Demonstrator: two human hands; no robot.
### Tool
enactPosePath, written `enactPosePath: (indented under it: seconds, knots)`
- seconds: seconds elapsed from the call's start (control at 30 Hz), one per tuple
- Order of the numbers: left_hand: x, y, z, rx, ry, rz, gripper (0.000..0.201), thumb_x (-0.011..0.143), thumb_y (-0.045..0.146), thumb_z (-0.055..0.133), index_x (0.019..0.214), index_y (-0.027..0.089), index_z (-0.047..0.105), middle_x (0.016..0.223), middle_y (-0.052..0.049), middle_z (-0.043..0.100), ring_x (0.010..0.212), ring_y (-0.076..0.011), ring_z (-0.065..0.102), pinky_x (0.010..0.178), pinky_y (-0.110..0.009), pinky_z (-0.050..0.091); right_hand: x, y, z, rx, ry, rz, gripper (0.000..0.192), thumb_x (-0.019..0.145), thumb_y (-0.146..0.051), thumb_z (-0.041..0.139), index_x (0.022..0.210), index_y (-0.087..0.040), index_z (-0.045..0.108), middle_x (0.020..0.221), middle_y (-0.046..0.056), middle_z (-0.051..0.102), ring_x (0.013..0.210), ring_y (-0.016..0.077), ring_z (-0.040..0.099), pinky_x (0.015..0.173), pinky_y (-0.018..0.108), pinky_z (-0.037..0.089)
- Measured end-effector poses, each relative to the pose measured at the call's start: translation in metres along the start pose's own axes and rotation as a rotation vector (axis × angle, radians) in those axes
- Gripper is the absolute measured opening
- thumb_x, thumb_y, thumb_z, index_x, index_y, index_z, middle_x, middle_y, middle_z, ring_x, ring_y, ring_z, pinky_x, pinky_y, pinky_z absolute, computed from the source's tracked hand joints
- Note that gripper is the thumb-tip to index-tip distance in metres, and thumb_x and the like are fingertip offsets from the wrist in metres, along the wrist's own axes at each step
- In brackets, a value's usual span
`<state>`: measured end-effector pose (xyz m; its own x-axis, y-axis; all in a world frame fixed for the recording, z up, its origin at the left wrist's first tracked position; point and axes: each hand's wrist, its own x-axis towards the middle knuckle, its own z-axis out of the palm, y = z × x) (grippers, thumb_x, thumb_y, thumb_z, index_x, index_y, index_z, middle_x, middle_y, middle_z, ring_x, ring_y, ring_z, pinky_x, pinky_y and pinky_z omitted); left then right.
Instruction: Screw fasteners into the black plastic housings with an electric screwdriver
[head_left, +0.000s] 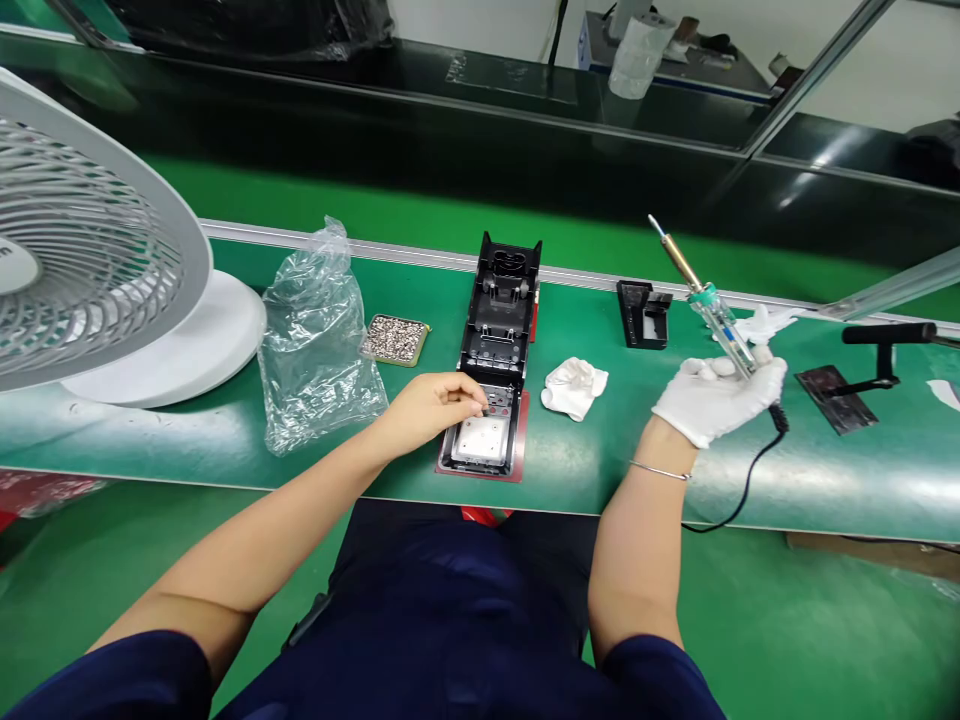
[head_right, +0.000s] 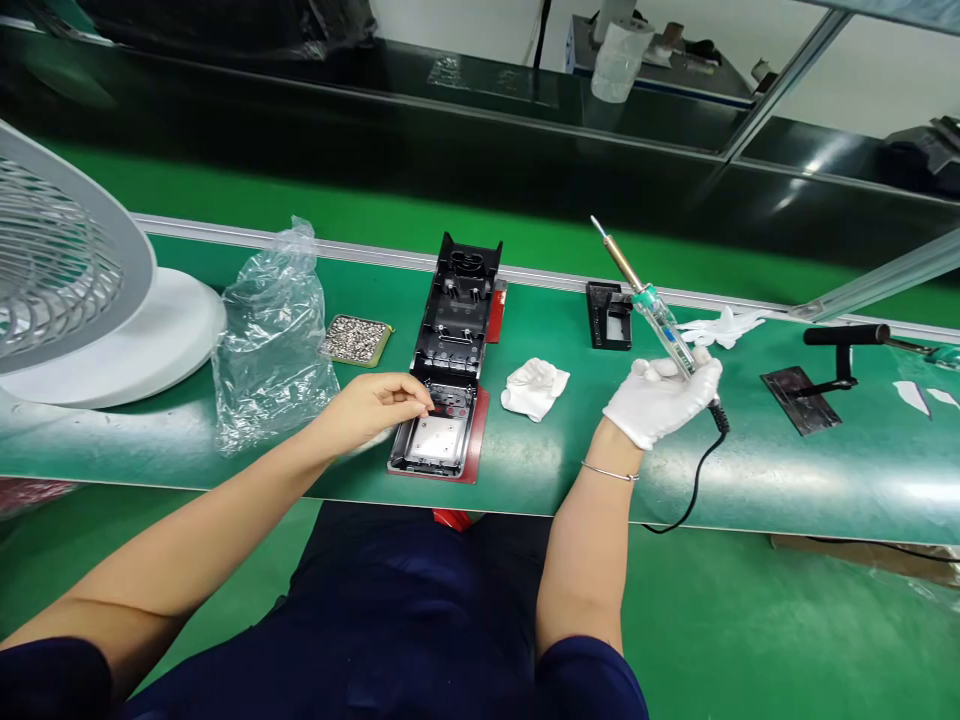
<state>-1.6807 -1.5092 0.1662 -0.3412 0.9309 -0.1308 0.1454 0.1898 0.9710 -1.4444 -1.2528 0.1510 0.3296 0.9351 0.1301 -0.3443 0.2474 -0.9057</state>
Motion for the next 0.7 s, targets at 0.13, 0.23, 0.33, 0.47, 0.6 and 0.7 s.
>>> enactPosePath:
  seconds: [0.13, 0.23, 0.33, 0.47, 0.6, 0.7]
  knots:
    - [0.013, 0.007, 0.017, 0.576, 0.067, 0.179, 0.02, 0.09, 0.019, 0.054, 0.093, 0.02, 0.074, 0.098, -0.006, 0.076, 0.093, -0.0223, 0.07, 0.087, -0.035, 0.057, -0.006, -0.009, 0.007, 0.103, 0.077, 0.093, 0.042, 0.096, -0.05, 0.02, 0.114, -0.019, 0.043, 0.072, -0.004, 0.019, 0.054, 0.0051, 0.019, 0.052, 0.019, 0.031]
    - [0.029, 0.002, 0.029, 0.892, 0.031, 0.216, 0.029, 0.096, 0.014, 0.047, 0.112, 0.016, 0.071, 0.11, -0.01, 0.074, 0.103, -0.025, 0.07, 0.093, -0.036, 0.055, -0.007, -0.01, 0.009, 0.126, 0.068, 0.097, 0.04, 0.094, -0.05, 0.024, 0.111, -0.019, 0.043, 0.072, -0.004, 0.019, 0.055, 0.0053, 0.02, 0.053, 0.019, 0.031]
    - [0.042, -0.007, 0.038, 1.013, -0.019, 0.203, 0.029, 0.098, 0.01, 0.045, 0.112, 0.012, 0.07, 0.11, -0.014, 0.072, 0.104, -0.028, 0.069, 0.093, -0.038, 0.055, -0.007, -0.01, 0.009, 0.151, 0.076, 0.106, 0.039, 0.094, -0.051, 0.024, 0.108, -0.02, 0.043, 0.072, -0.004, 0.019, 0.055, 0.0051, 0.02, 0.053, 0.019, 0.03]
    - [0.05, -0.015, 0.045, 1.107, -0.031, 0.209, 0.027, 0.099, 0.01, 0.043, 0.1, 0.012, 0.07, 0.099, -0.015, 0.069, 0.098, -0.0302, 0.067, 0.087, -0.039, 0.053, -0.011, -0.013, 0.011, 0.238, 0.081, 0.119, 0.034, 0.096, -0.048, 0.027, 0.103, -0.02, 0.044, 0.07, -0.004, 0.02, 0.052, 0.0043, 0.018, 0.051, 0.018, 0.029]
    - [0.049, -0.018, 0.047, 1.188, -0.014, 0.213, 0.027, 0.101, 0.012, 0.043, 0.094, 0.015, 0.069, 0.1, -0.014, 0.067, 0.099, -0.0292, 0.065, 0.08, -0.036, 0.05, -0.015, -0.017, 0.013, 0.388, 0.094, 0.131, 0.028, 0.095, -0.046, 0.039, 0.1, -0.02, 0.046, 0.067, -0.006, 0.021, 0.049, 0.0023, 0.02, 0.046, 0.015, 0.028]
    - [0.049, -0.018, 0.047, 1.232, -0.011, 0.204, 0.027, 0.102, 0.013, 0.043, 0.091, 0.016, 0.068, 0.097, -0.012, 0.067, 0.096, -0.0284, 0.065, 0.073, -0.035, 0.048, -0.016, -0.019, 0.013, 0.367, 0.087, 0.152, 0.026, 0.095, -0.045, 0.039, 0.099, -0.019, 0.045, 0.067, -0.007, 0.024, 0.047, 0.0016, 0.02, 0.044, 0.014, 0.029]
